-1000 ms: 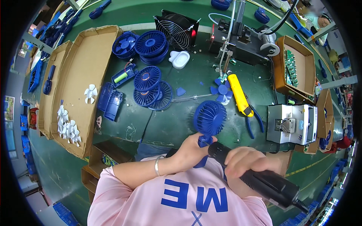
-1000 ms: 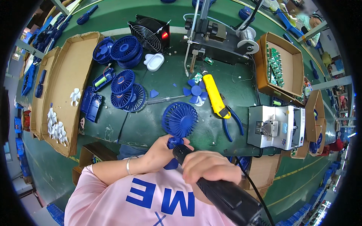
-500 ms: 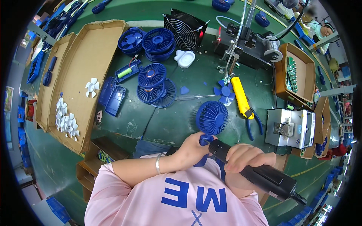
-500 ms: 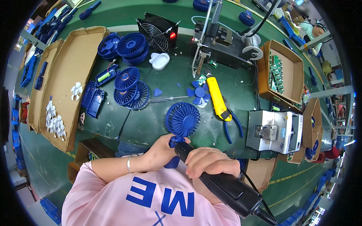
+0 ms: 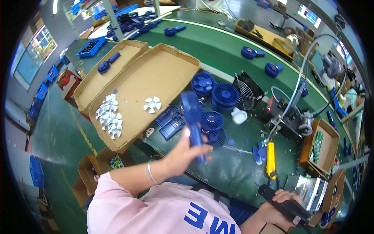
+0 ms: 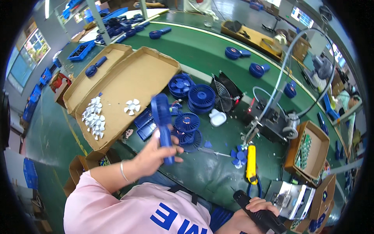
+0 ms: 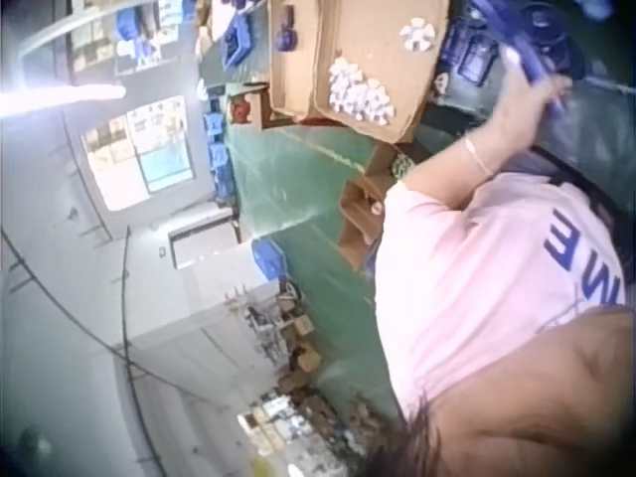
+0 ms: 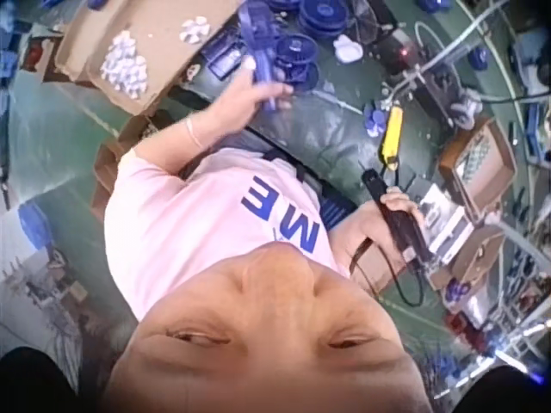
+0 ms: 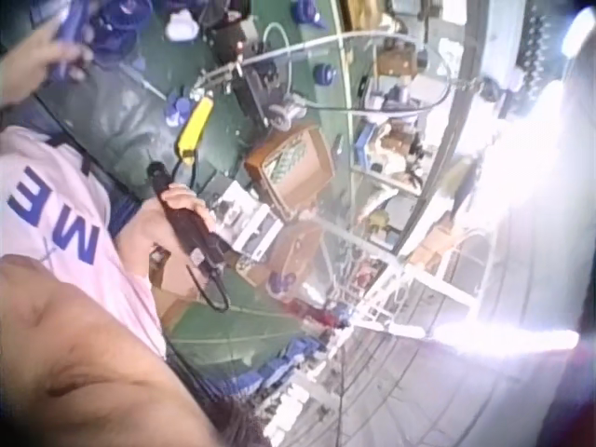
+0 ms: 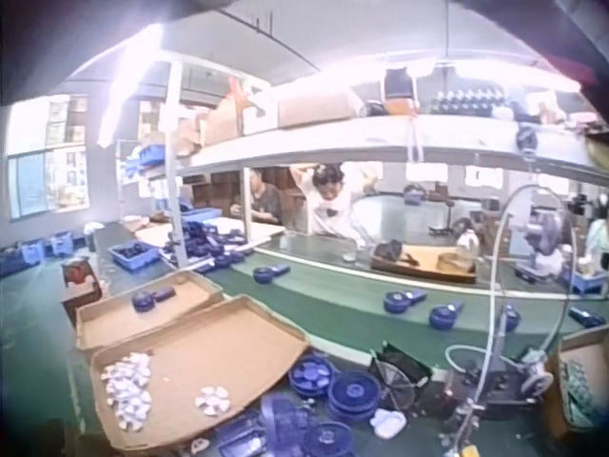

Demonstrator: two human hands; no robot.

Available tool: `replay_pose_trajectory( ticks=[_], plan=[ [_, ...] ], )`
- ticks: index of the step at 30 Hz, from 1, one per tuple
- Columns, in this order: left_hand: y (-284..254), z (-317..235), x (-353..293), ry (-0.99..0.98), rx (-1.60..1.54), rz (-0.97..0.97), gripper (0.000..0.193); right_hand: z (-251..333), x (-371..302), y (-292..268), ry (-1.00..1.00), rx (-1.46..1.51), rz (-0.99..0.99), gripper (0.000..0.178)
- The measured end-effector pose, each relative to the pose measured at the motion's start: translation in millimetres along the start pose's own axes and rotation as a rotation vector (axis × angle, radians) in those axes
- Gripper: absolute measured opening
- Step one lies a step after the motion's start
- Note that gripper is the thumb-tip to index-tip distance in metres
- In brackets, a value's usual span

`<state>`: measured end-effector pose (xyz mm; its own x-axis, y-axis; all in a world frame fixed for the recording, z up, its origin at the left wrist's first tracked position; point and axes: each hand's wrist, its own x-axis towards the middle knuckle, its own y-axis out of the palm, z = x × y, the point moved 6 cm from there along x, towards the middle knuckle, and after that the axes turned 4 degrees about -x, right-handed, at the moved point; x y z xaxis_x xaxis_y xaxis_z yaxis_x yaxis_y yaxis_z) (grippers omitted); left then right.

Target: The person assembles handheld fans by fastening components with an electric screwdriver, attaching outer covers by hand, testing the fans, and placing assembled fans onto a conveyor belt.

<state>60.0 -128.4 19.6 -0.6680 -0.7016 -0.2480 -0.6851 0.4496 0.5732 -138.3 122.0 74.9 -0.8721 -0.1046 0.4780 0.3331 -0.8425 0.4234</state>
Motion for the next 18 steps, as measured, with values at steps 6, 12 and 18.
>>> replay_pose_trajectory(
  ticks=[6, 12, 18],
  plan=[
    [-61, -118, 81, 0.068, 0.517, -0.259, 0.044, -32, -6, -26, 0.022, -0.13, 0.152, 0.08],
    [-85, -161, 182, 0.535, 0.197, -0.028, 0.065, -28, 4, -6, 0.044, -0.126, 0.015, 0.081],
    [-190, -234, 198, 0.769, 0.932, -0.653, 0.053, -19, 18, 4, -0.011, -0.268, -0.042, 0.073]
  ],
)
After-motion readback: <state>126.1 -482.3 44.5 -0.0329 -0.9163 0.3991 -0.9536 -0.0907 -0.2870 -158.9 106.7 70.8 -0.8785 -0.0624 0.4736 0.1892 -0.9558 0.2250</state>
